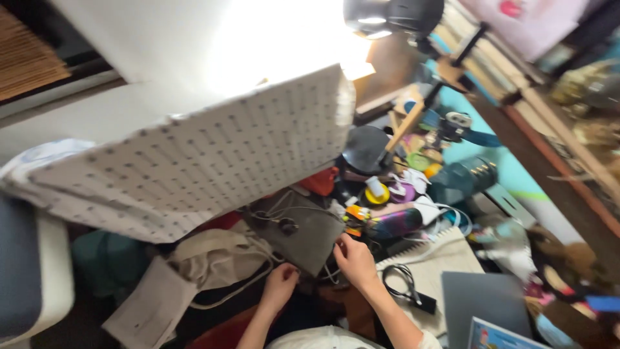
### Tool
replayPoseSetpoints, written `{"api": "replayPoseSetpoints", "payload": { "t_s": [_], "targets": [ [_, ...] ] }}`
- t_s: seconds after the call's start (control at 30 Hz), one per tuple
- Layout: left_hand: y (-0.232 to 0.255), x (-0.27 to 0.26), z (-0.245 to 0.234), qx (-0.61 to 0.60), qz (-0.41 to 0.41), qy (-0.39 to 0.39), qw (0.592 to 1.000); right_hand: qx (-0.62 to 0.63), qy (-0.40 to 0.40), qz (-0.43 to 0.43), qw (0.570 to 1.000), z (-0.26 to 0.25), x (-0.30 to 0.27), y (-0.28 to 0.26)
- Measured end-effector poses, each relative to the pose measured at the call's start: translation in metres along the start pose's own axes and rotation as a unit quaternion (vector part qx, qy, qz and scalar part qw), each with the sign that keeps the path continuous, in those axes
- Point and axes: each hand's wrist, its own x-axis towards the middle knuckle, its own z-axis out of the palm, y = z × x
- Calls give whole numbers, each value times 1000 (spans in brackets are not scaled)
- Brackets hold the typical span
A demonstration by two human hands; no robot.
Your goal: The person coils black and white cables on a cluttered desk, places them into a small green pouch, and closes it. The person also briefly handles sunglasses and a magazine while organizing the workspace.
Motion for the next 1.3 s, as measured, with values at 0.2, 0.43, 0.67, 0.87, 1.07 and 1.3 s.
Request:
{"api": "replayPoseSetpoints", "payload": {
  "t_s": [0.2, 0.43, 0.67, 0.87, 1.07, 1.3],
  "targets": [
    [-58, 53, -39, -34, 110, 71, 991, 30, -20, -140, 989, 75, 84, -24],
    [-29, 17, -95, -26, 14, 31, 999, 187, -74, -90, 975, 103, 137, -74],
    [-10, 39, -104, -76, 154, 101, 980, 278, 24, -18, 960, 60, 130, -115],
    [76, 35, -116, 118, 331, 207, 913, 420, -16, -89, 903, 27, 117, -143],
    [97, 77, -108, 194, 380, 196, 883, 264, -36, -240, 933, 0, 98, -171],
    [11, 155, -77, 266, 459, 167, 831, 333, -27, -7, 943, 24, 110, -103]
  ]
}}
